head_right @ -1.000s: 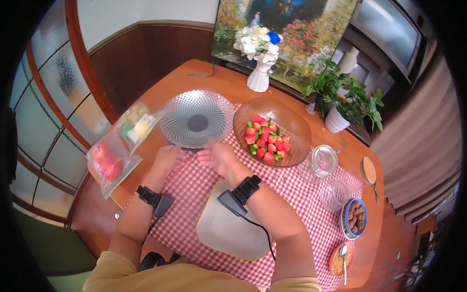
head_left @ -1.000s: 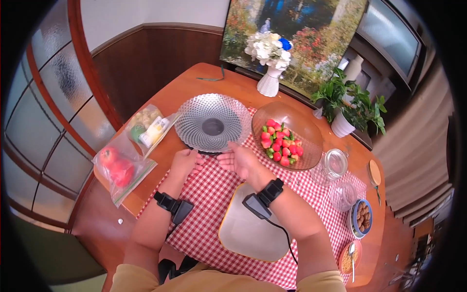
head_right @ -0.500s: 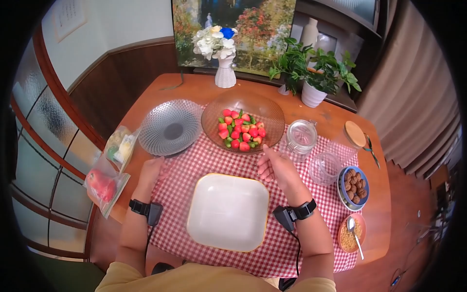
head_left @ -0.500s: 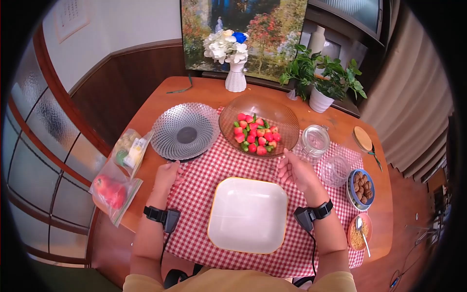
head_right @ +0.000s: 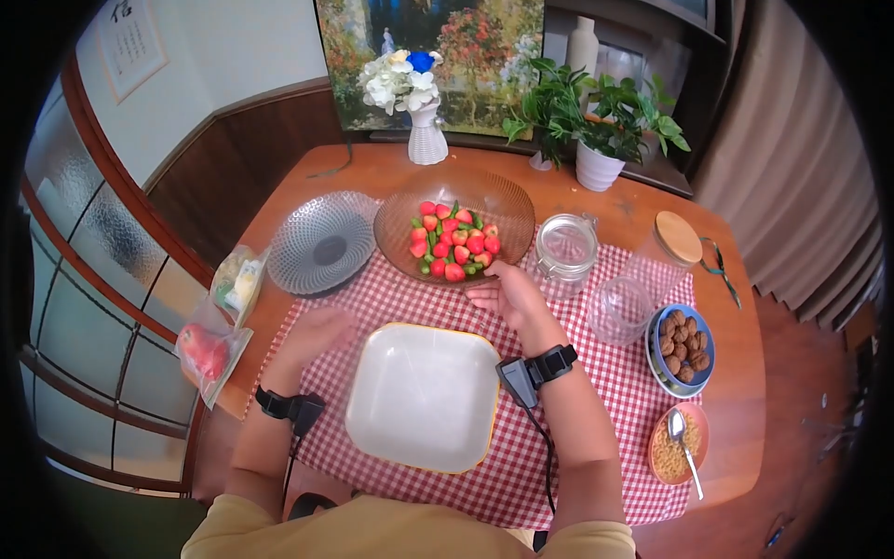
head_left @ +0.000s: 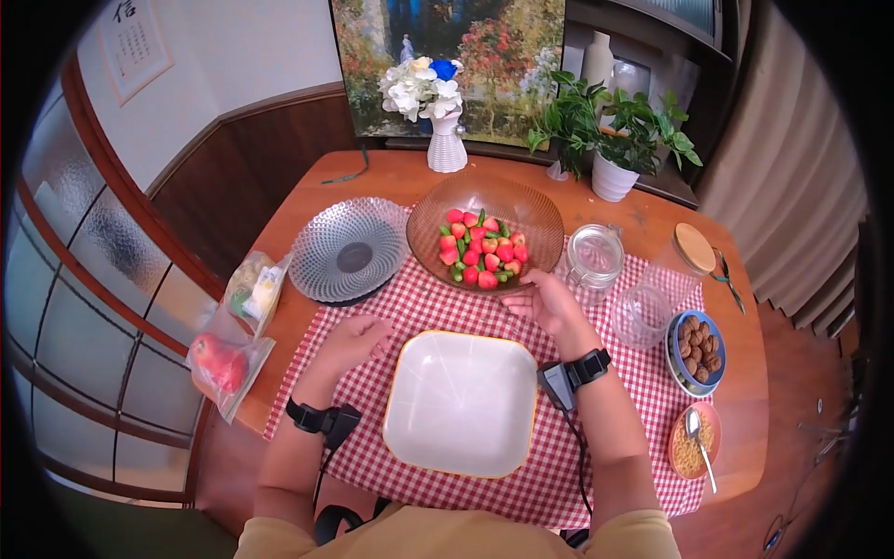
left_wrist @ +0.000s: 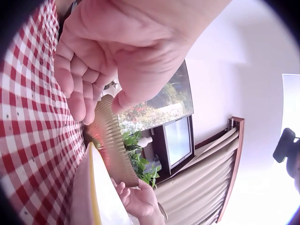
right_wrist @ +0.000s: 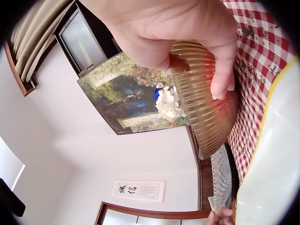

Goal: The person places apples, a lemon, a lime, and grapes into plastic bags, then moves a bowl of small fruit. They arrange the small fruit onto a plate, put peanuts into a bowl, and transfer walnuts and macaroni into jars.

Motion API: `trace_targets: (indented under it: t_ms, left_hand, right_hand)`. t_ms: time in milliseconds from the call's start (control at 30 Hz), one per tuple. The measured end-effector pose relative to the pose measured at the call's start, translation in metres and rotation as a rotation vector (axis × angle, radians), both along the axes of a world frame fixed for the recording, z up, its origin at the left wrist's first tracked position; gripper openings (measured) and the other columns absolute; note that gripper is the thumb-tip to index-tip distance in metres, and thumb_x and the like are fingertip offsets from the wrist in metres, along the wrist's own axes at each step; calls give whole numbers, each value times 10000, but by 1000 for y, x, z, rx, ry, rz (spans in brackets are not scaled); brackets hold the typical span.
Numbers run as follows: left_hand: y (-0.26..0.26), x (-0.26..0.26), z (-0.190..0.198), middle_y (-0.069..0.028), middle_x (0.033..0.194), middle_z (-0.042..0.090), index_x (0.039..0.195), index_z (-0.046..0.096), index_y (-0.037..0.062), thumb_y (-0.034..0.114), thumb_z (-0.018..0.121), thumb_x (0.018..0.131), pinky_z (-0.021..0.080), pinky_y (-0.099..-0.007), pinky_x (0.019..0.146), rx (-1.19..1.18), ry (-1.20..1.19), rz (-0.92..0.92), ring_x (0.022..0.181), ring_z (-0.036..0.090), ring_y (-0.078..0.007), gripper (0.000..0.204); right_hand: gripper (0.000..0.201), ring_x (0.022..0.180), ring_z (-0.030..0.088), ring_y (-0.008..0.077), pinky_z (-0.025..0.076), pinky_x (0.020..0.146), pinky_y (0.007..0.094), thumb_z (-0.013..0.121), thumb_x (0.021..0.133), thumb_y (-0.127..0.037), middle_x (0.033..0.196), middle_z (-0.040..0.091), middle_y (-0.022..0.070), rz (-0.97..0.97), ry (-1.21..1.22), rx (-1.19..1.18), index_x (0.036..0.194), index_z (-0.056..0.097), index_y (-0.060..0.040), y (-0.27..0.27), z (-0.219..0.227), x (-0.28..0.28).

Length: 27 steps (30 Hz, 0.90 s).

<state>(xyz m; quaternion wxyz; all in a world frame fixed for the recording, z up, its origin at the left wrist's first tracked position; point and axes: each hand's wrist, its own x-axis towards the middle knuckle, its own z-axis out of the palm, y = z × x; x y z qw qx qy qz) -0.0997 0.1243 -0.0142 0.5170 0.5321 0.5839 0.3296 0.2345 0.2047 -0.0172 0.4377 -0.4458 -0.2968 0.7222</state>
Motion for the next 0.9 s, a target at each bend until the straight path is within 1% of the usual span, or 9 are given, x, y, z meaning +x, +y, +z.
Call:
trace_targets:
  t_ms: [200,333,367,433,567,633,767,867,900]
  left_hand:
    - [-6,23,9,-37,765,640,948,652,-10,331,570,945,476,-242,600,44,123,-137,649,584,-103,350]
    - [-10,20,9,-40,702,617,872,655,-17,384,564,940,456,-272,582,31,272,-302,627,554,-107,417]
    - [-12,21,12,-40,702,617,872,655,-17,384,564,940,456,-272,582,28,269,-300,627,554,-107,417]
    - [-19,21,16,-47,643,588,846,657,-15,423,557,934,447,-298,575,40,408,-380,604,540,-121,458]
    - [-37,15,6,-53,627,584,862,671,-10,436,558,928,439,-309,560,-6,427,-428,580,535,-130,464]
    - [-49,14,9,-55,632,598,864,686,-5,441,568,920,440,-312,547,-53,385,-523,559,541,-135,464]
    - [-59,8,-11,-68,638,615,864,687,-11,444,565,919,453,-309,544,-44,304,-499,553,561,-140,474]
    - [-63,17,4,-79,622,612,846,682,-15,437,563,919,460,-307,545,-109,288,-461,552,575,-148,473]
    - [-64,16,2,-85,696,646,918,680,-10,402,553,930,481,-310,607,-167,294,-448,626,607,-153,432]
  right_hand:
    - [252,755,668,260,586,669,334,487,867,-79,952,632,183,-5,46,-1,1077,522,57,-9,0,5]
    - [256,734,673,251,589,649,312,478,869,-73,966,636,178,7,63,31,1076,519,73,-27,16,4]
    - [259,731,675,245,589,644,306,479,869,-71,966,638,177,26,73,46,1075,519,81,-31,20,4]
    - [262,727,677,240,589,640,300,479,869,-70,967,640,175,46,80,60,1074,519,90,-39,27,5]
    - [258,715,677,231,590,622,284,481,871,-68,956,644,175,82,100,81,1063,526,98,-51,37,7]
    - [253,709,677,227,591,614,280,480,873,-68,952,645,174,94,107,89,1057,529,99,-58,44,7]
    - [293,704,674,228,599,611,284,474,867,-34,1032,626,181,49,79,137,1124,499,105,-72,54,3]
    - [339,738,671,229,603,612,290,475,857,-11,1085,609,178,28,91,177,1179,472,97,-81,57,5]
    - [366,765,669,229,604,612,292,475,851,-1,1107,601,175,31,105,182,1205,459,90,-84,57,7]
